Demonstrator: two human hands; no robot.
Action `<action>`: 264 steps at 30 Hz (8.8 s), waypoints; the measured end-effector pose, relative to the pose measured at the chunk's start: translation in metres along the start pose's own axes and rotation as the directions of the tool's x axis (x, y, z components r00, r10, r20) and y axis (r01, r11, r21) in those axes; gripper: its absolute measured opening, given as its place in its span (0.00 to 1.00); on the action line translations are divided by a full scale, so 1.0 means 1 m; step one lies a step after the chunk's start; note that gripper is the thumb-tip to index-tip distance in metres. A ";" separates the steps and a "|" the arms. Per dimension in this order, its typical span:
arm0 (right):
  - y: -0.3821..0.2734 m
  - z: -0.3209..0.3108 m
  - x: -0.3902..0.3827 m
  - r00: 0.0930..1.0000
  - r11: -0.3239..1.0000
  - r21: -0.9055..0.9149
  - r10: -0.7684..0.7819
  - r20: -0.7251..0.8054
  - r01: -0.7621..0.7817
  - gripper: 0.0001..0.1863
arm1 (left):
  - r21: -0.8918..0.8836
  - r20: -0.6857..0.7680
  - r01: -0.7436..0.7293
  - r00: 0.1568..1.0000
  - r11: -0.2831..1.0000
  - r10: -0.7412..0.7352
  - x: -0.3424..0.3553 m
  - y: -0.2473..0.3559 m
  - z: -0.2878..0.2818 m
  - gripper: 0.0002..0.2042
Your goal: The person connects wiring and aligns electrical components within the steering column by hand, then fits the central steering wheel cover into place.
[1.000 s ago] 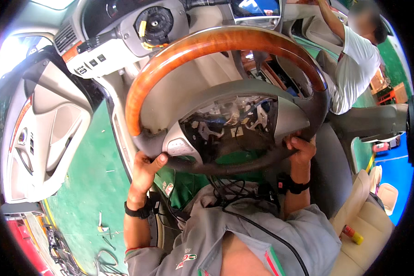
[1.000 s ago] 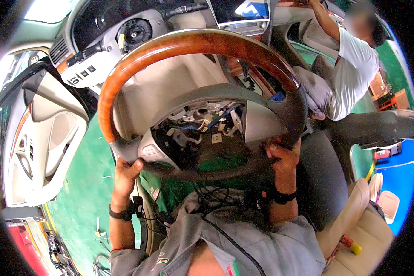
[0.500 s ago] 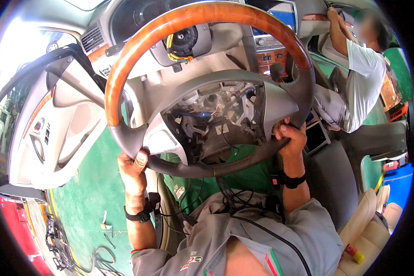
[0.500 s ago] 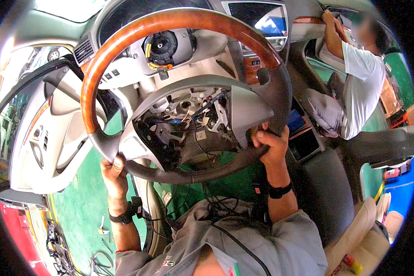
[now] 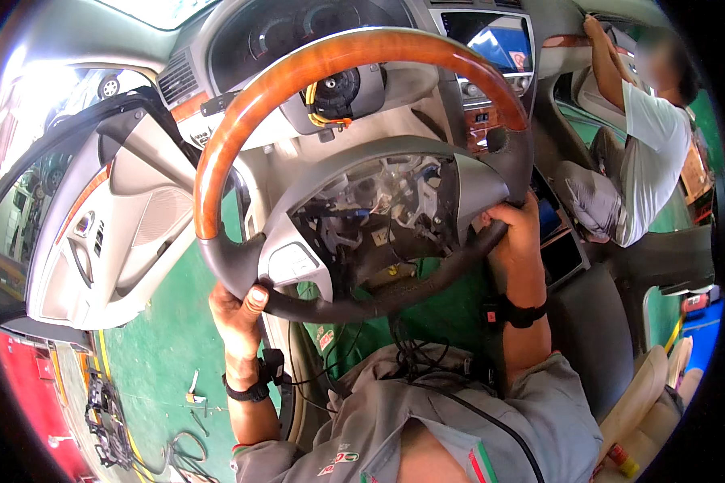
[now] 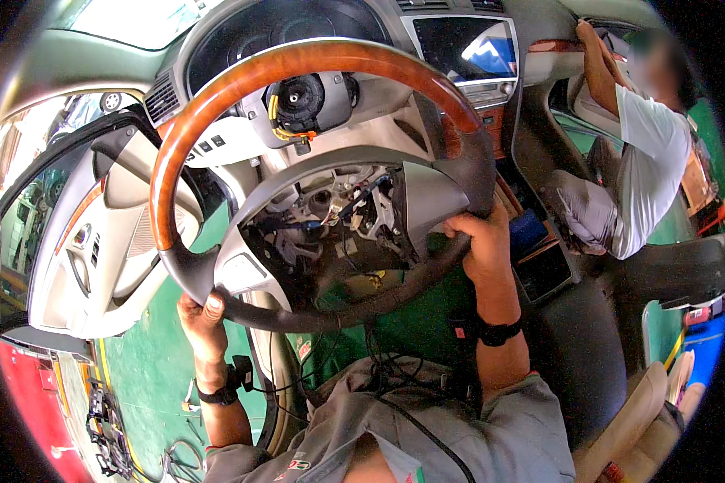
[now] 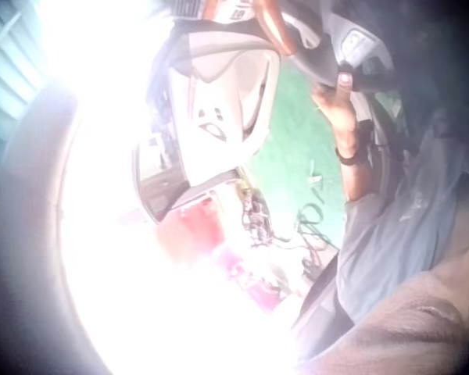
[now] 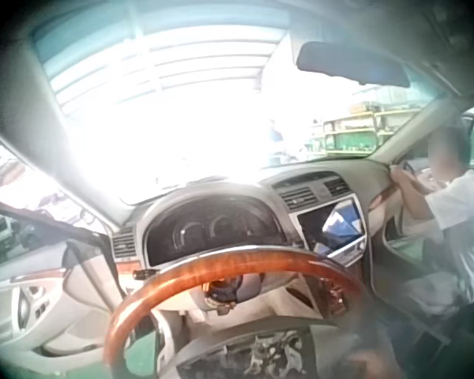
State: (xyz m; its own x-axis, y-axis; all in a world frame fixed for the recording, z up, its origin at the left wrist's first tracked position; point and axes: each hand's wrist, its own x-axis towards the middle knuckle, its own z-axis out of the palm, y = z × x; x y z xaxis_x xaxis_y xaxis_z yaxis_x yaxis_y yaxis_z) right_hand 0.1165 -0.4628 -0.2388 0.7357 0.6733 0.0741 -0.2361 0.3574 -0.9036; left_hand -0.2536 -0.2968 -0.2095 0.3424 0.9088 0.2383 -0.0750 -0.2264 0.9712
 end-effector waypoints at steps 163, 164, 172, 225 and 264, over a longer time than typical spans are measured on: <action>-0.183 0.223 0.064 0.686 -0.167 -0.707 -0.170 0.707 0.687 0.12 | -0.084 0.563 0.427 0.766 0.900 -0.311 0.186 0.037 0.121 0.23; -0.177 0.229 0.069 0.643 -0.177 -0.674 -0.206 0.738 0.717 0.13 | -0.143 0.568 0.426 0.775 0.893 -0.279 0.185 0.041 0.112 0.22; -0.176 0.226 0.078 0.579 -0.169 -0.598 -0.151 0.801 0.783 0.23 | -0.375 0.676 0.453 0.730 0.809 -0.095 0.177 0.043 0.124 0.20; -0.182 0.230 0.085 0.521 -0.145 -0.568 -0.266 0.811 0.810 0.11 | -0.249 0.592 0.524 0.748 0.815 -0.300 0.210 0.035 0.122 0.19; -0.188 0.227 0.093 0.587 -0.092 -0.639 -0.314 0.747 0.764 0.10 | -0.181 0.593 0.451 0.759 0.874 -0.269 0.231 0.035 0.119 0.11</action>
State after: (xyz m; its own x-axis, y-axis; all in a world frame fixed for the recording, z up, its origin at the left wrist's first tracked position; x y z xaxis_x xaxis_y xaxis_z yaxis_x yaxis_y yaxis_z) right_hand 0.0849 -0.3205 0.0334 0.0319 0.7663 0.6417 0.9893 0.0673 -0.1295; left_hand -0.0659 -0.1364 -0.1219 0.8357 0.5424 -0.0860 -0.0802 0.2754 0.9580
